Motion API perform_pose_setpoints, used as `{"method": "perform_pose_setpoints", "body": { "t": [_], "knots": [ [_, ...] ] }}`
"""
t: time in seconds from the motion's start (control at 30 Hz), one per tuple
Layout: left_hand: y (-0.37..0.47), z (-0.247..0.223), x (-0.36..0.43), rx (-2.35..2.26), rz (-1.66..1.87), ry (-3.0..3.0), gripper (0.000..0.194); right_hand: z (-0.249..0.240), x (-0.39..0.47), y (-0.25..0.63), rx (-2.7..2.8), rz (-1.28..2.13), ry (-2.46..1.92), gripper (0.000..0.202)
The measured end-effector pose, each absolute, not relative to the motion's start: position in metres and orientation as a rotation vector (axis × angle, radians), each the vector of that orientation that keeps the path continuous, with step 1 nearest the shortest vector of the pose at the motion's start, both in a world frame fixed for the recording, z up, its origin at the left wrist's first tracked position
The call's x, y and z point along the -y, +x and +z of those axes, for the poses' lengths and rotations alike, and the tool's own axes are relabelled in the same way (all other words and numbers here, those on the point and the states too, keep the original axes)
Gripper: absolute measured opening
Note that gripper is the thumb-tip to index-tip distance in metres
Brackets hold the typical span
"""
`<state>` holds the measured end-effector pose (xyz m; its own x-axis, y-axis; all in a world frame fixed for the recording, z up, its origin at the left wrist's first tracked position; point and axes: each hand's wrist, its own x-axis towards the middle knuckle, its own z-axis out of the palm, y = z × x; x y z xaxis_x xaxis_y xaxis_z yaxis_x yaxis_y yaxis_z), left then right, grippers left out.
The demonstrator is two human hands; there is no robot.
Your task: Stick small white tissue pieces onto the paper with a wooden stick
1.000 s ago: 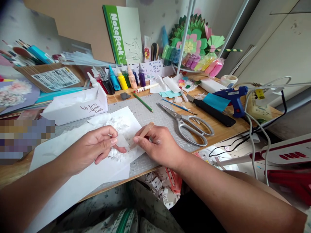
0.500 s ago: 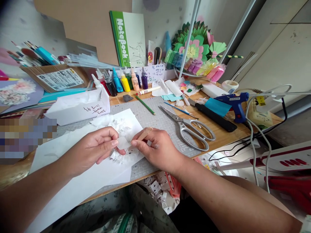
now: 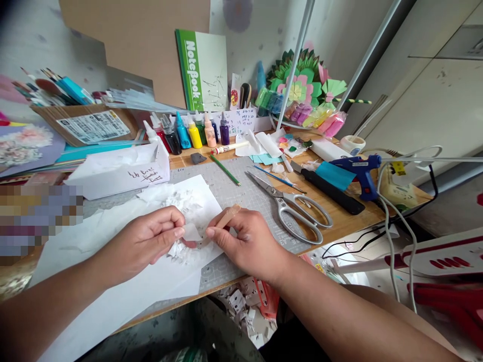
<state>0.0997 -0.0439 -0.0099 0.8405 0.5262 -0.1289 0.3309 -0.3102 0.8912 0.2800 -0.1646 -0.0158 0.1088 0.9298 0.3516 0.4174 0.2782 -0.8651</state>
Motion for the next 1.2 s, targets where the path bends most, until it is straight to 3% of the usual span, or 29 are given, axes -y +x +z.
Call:
{"method": "perform_pose_setpoints", "body": {
  "t": [0.43, 1.2],
  "knots": [
    [0.101, -0.014, 0.043, -0.639, 0.222, 1.931, 0.019, -0.015, 0.166, 0.286, 1.474, 0.509, -1.373, 0.014],
    [0.1, -0.013, 0.043, -0.654, 0.214, 1.983, 0.017, -0.027, 0.162, 0.268, 1.601, 0.472, -1.162, 0.014]
  ]
}}
